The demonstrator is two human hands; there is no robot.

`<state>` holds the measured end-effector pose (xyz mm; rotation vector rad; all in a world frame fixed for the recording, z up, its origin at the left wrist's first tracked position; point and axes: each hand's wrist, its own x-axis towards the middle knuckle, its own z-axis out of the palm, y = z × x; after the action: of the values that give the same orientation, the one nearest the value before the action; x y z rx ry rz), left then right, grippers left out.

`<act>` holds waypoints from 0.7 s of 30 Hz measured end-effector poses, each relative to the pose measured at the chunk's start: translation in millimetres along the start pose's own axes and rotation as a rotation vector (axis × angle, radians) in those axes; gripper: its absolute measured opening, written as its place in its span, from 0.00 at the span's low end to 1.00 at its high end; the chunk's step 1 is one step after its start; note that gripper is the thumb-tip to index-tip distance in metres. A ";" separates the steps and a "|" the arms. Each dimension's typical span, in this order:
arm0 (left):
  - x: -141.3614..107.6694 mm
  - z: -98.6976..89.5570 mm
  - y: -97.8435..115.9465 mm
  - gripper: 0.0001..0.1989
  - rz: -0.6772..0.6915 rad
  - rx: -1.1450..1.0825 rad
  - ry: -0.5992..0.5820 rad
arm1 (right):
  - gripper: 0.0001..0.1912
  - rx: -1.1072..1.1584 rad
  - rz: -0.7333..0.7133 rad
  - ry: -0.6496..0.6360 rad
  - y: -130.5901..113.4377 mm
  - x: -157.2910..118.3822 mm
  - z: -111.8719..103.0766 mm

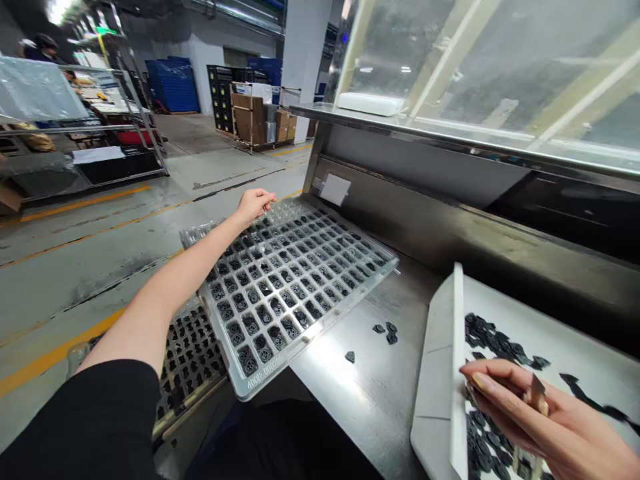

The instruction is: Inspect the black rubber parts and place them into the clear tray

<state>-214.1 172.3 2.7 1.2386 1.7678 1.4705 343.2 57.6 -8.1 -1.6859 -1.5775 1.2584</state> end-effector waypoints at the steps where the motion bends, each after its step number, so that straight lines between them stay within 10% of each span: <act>1: -7.1 7.0 9.0 0.18 0.010 -0.067 -0.050 | 0.29 0.014 -0.007 -0.004 -0.5 -0.6 -0.1; 13: -157.4 181.3 97.3 0.30 -0.088 -0.385 -1.034 | 0.26 0.469 -0.282 -0.159 -22.6 -12.8 5.7; 21: -219.2 250.4 118.2 0.22 -0.070 -0.393 -1.268 | 0.24 0.503 -0.451 -0.095 -26.4 -9.0 5.6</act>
<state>130.5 95.5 12.7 1.3651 0.6170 0.6013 326.4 53.0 14.4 -0.9132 -1.4275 1.3549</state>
